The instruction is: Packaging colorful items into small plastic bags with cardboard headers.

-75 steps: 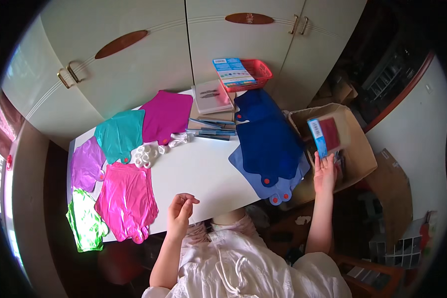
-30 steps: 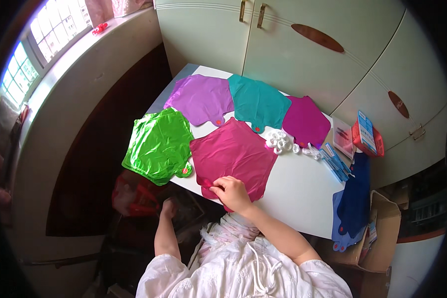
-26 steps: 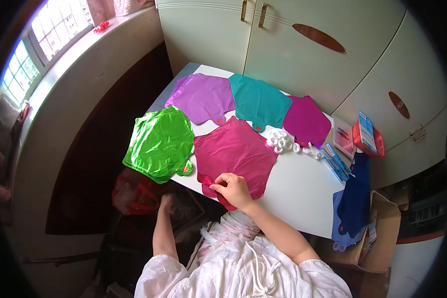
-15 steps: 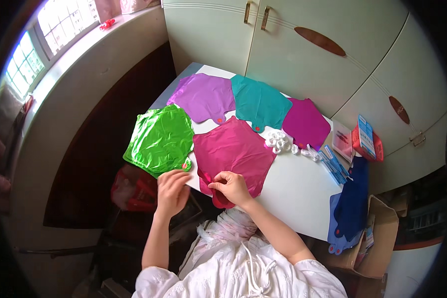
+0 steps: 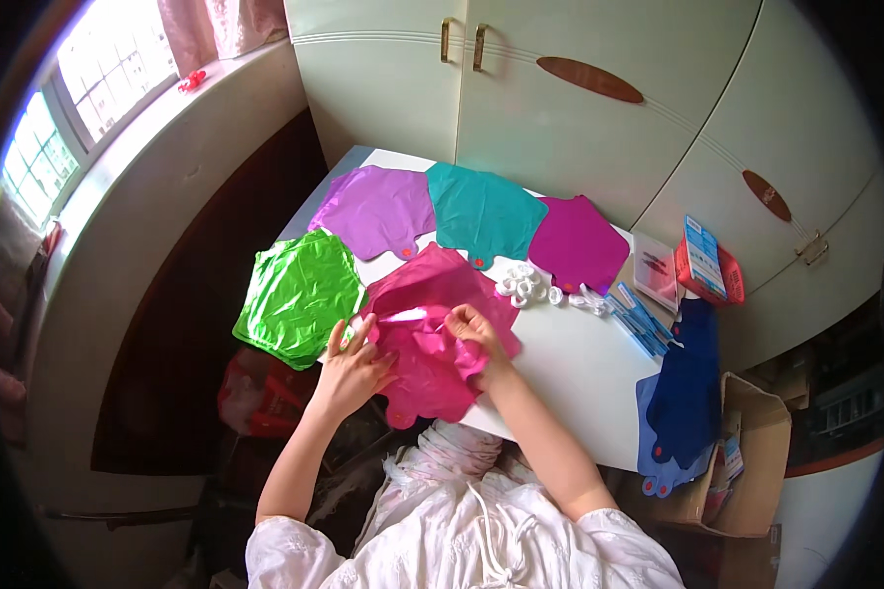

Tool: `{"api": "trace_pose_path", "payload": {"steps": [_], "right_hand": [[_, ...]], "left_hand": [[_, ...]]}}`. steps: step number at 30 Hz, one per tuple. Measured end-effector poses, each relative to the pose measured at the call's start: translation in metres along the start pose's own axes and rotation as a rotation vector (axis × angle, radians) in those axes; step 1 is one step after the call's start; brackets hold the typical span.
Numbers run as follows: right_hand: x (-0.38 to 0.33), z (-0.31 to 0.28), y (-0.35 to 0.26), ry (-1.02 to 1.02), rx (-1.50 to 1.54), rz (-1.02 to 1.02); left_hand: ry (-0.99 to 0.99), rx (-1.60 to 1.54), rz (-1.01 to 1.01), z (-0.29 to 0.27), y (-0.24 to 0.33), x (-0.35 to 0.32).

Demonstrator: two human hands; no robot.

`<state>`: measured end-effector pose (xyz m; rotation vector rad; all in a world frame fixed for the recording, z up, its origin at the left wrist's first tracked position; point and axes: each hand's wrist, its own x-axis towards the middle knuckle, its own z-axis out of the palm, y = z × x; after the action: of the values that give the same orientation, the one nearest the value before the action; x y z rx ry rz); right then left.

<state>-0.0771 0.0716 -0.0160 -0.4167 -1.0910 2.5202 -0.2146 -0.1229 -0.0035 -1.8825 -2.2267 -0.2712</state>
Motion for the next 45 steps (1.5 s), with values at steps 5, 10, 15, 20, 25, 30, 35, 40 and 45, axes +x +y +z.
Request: {"api": "trace_pose_path", "payload": {"steps": [5,10,15,20,25,30,35,40,45], "right_hand": [[0.011,-0.025,-0.059,0.168,-0.067,-0.253],[-0.024,-0.034,-0.163,0.285,0.033,-0.428],[-0.112,-0.016,-0.24,0.233,-0.449,-1.025],[-0.175,0.013,-0.195,-0.268,-1.219,-0.799],[-0.188,-0.048,-0.1,-0.263,-1.523,-0.403],[-0.206,-0.088,-0.044,-0.13,-1.682,-0.339],[-0.211,-0.08,-0.047,-0.039,-1.763,-0.419],[-0.235,-0.084,-0.079,0.227,-1.737,-0.599],[-0.291,-0.121,-0.115,0.672,-1.902,-0.444]], "left_hand": [[-0.003,-0.002,0.091,0.0,0.004,0.011],[-0.098,-0.109,0.065,0.018,0.0,0.008],[-0.06,-0.115,0.098,0.006,0.009,0.017],[-0.144,-0.128,0.014,0.0,0.015,0.03],[-0.184,-0.165,-0.007,0.009,0.027,0.058],[-0.293,-0.179,0.06,0.013,0.022,0.072],[-0.247,-0.249,0.067,0.006,0.03,0.082],[-0.103,-0.231,0.314,0.002,0.084,0.1],[-0.174,-0.298,0.529,0.005,0.16,0.121]]}}
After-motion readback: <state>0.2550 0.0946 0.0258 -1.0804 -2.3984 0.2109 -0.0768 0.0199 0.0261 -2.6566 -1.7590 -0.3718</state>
